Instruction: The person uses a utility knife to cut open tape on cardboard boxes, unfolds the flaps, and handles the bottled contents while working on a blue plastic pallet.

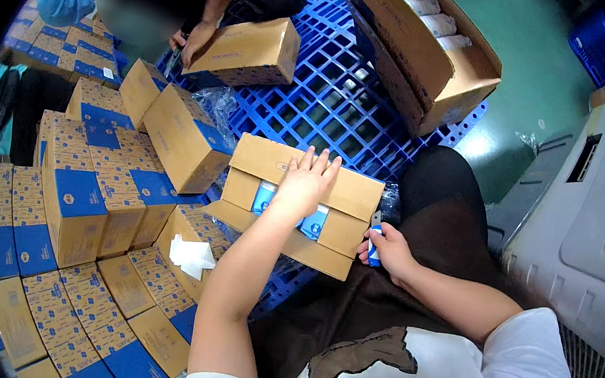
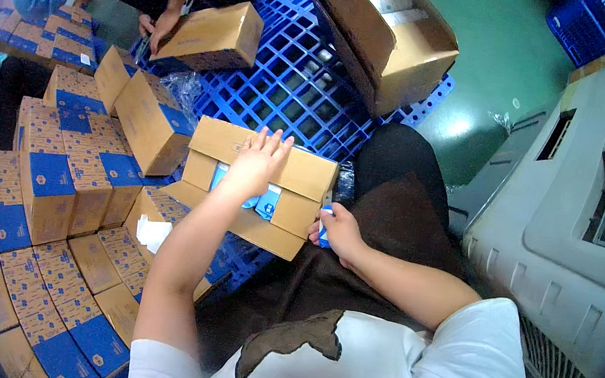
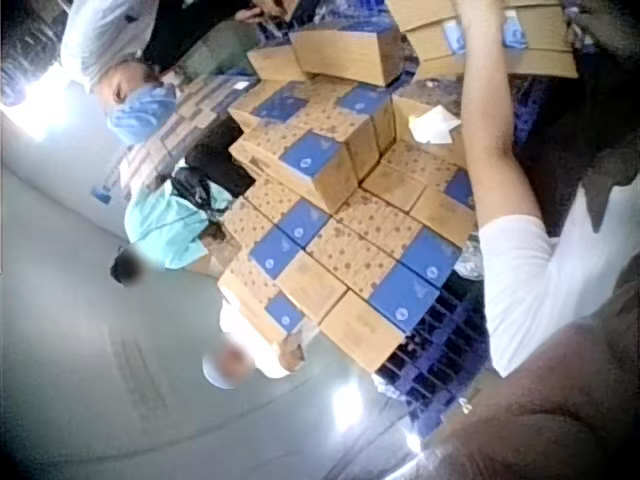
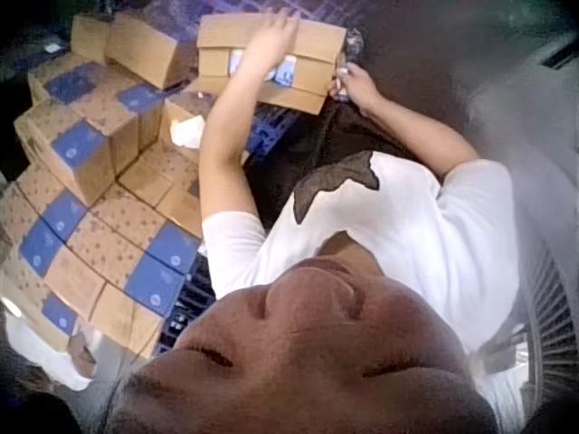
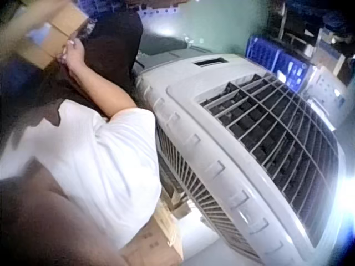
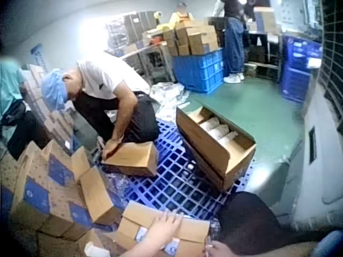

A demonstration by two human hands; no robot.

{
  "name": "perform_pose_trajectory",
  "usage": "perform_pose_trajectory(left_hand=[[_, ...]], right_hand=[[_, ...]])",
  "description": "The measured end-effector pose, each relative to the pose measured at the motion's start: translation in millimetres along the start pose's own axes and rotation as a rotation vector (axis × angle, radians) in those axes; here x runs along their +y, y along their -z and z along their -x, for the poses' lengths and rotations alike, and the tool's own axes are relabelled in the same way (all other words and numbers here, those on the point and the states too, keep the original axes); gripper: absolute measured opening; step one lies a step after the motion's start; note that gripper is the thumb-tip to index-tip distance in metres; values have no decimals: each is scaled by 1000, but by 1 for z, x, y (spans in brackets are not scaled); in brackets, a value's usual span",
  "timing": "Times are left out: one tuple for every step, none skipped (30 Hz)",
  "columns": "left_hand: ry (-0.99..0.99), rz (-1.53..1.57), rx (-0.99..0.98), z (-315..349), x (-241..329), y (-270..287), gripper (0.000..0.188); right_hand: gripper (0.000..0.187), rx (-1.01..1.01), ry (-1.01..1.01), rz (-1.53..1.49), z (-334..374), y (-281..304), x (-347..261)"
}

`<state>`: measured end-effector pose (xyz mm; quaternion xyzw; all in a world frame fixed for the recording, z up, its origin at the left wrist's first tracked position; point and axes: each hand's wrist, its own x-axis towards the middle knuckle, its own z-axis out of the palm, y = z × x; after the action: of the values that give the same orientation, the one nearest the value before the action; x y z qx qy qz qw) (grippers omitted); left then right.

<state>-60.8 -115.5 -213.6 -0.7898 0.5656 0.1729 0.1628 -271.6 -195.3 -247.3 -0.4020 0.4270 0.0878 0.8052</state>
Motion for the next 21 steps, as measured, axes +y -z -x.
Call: perform_pose_trajectory(left_hand=[[-7, 13, 7, 3, -1, 0, 80], [-16, 14, 9, 4, -3, -2, 78], [-24, 16, 12, 4, -4, -4, 77], [-26, 17, 19, 4, -7, -5, 75], [-29, 23, 52, 6, -8, -6, 70], [-28, 36, 63, 7, -8, -7, 69], [-30, 49, 76, 7, -9, -7, 68], [-33, 62, 90, 7, -9, -7, 67], [-42, 58, 96, 7, -9, -7, 64], [-50, 52, 103, 7, -10, -6, 61], [-57, 47, 110, 6, -11, -6, 59], [-59, 60, 144, 5, -11, -6, 58], [-58, 73, 174, 5, -11, -3, 57], [-58, 85, 204, 5, -10, 1, 56], [-35, 215, 45, -2, -17, 8, 50], [-13, 340, -113, -7, -24, 30, 45], [28, 343, -98, -8, -21, 42, 38], [52, 333, -54, -5, -19, 44, 40], [90, 316, 1, -1, -21, 42, 42], [127, 296, 60, 5, -24, 38, 44], [140, 317, 400, 13, -28, 17, 50]], right_hand=[[13, -19, 10, -1, -3, 0, 1], [13, -14, 9, -3, -6, 0, 2], [14, -9, 7, -4, -8, 0, 3], [14, -9, 9, 1, -9, -1, 2], [14, -7, -3, -31, -9, -2, 1], [14, -5, -15, -46, -9, -3, 0], [14, 1, -25, -62, -9, -3, -3], [13, 6, -34, -78, -9, -3, -5], [13, 10, -28, -56, -9, -3, -6], [13, 12, -19, -34, -11, -3, -7], [13, 15, -10, -12, -12, -3, -8], [13, -31, 7, 32, -14, 1, -7], [14, -79, 23, 75, -15, 5, -7], [14, -127, 38, 118, -16, 8, -6], [15, -279, -20, 244, -13, 6, 0], [15, -431, -75, 370, -7, -1, 6], [15, -435, -64, 305, -3, -8, 12], [15, -365, 15, 364, -4, -11, 14], [16, -216, 323, 536, -4, -18, 10], [17, -57, 640, 688, -6, -23, 0], [17, -62, 610, 849, -1, -26, -25]])
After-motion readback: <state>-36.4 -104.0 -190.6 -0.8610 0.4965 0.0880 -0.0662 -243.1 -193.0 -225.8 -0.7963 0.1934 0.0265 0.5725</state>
